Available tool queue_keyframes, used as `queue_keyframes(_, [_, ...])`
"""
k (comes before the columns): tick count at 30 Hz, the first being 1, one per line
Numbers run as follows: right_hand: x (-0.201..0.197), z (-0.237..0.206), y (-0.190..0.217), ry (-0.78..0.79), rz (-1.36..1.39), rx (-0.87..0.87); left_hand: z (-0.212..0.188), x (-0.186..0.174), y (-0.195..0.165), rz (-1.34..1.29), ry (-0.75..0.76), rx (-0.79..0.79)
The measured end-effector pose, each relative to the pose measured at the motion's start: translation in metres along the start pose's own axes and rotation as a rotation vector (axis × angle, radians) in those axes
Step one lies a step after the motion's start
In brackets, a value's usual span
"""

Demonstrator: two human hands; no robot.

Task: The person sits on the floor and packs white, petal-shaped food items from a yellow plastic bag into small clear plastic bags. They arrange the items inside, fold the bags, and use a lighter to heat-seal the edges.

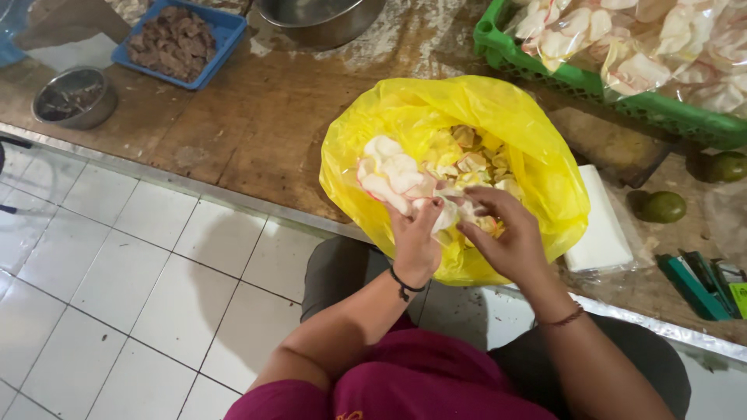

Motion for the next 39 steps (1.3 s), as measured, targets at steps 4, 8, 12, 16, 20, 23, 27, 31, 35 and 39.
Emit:
queue_keyframes(4, [-0.001, -0.007, -0.007, -0.061, -0.167, -0.003, -0.009, 0.01, -0.003, -0.021, 0.069, -0.042])
queue_keyframes(8, [-0.019, -0.004, -0.027, -0.152, -0.087, 0.099, -0.002, 0.019, -0.025, -0.164, 0.098, -0.062])
queue_keyframes(12, [-0.021, -0.01, -0.036, -0.244, 0.378, 0.27, 0.01, 0.024, -0.046, -0.179, 0.095, 0.003])
queue_keyframes(16, [-0.004, -0.021, -0.033, -0.22, 0.476, 0.401, 0.004, 0.03, -0.059, 0.121, 0.271, 0.277])
queue_keyframes(20, [0.008, -0.029, -0.038, -0.251, 0.502, 0.584, -0.004, 0.027, -0.052, 0.256, 0.382, 0.325])
queue_keyframes(23, [0.023, -0.034, -0.037, -0.261, 0.724, 0.648, -0.003, 0.022, -0.037, 0.026, 0.311, 0.08])
queue_keyframes(27, [0.033, -0.041, -0.042, -0.272, 0.793, 0.765, -0.004, 0.023, -0.035, 0.041, 0.316, 0.102])
queue_keyframes(31, [0.036, -0.044, -0.042, -0.302, 0.713, 0.771, -0.003, 0.017, -0.031, 0.06, 0.27, 0.073])
queue_keyframes(35, [0.036, -0.042, -0.038, -0.285, 0.604, 0.68, -0.006, 0.012, -0.028, 0.217, 0.285, 0.104])
queue_keyframes(39, [0.03, -0.037, -0.031, -0.22, 0.498, 0.578, -0.008, 0.008, -0.03, 0.205, 0.255, 0.133])
Point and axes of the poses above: each hand's wrist, its own z-axis towards the middle knuckle, its own x-axis out of the palm, y = z × x, the point moved 7 cm from there along z, towards the middle knuckle, and after that the axes turned 13 degrees about -y, right-handed, at the moved point
